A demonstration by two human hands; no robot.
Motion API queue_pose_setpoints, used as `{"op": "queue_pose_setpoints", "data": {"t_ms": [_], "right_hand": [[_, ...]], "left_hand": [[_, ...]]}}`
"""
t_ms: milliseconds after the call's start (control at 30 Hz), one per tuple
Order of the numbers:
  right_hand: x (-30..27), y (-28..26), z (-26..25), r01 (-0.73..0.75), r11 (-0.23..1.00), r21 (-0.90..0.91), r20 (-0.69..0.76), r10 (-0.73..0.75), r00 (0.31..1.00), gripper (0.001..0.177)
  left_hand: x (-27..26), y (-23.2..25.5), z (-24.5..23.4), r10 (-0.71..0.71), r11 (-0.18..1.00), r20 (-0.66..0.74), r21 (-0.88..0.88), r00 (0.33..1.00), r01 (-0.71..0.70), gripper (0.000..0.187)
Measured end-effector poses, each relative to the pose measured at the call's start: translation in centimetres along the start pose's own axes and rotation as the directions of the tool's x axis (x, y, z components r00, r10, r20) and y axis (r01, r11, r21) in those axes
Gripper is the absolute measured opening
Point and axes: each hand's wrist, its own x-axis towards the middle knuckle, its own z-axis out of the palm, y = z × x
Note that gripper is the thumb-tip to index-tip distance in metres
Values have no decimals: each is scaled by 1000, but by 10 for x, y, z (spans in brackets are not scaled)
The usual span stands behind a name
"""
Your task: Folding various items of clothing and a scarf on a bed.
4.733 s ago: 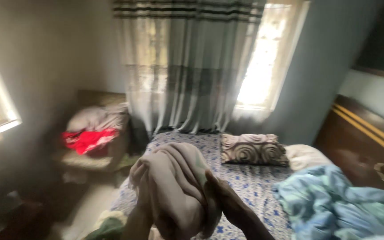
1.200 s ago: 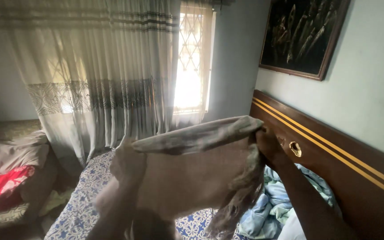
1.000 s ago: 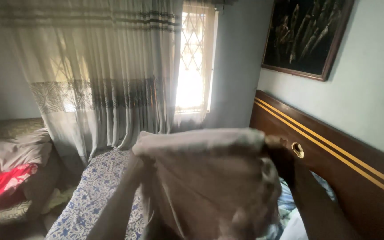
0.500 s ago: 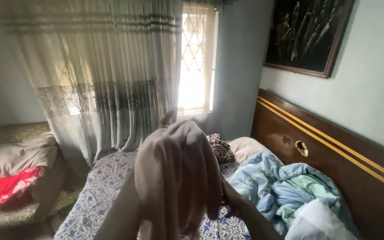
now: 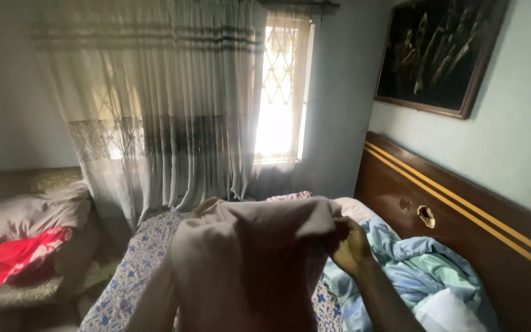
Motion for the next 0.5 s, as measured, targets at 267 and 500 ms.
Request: {"op": "queue_pose_setpoints", "data": {"t_ms": [267,500], "right_hand": [[7,24,-25,51,973,224,40,-62,997,30],[-59,-11,78,74,976,204,88,-93,992,45]], "left_hand": [[-21,9,-22,28,998,70,-53,997,-24,25],[-49,2,-23,39,995,117,-100,992,-27,25]]}}
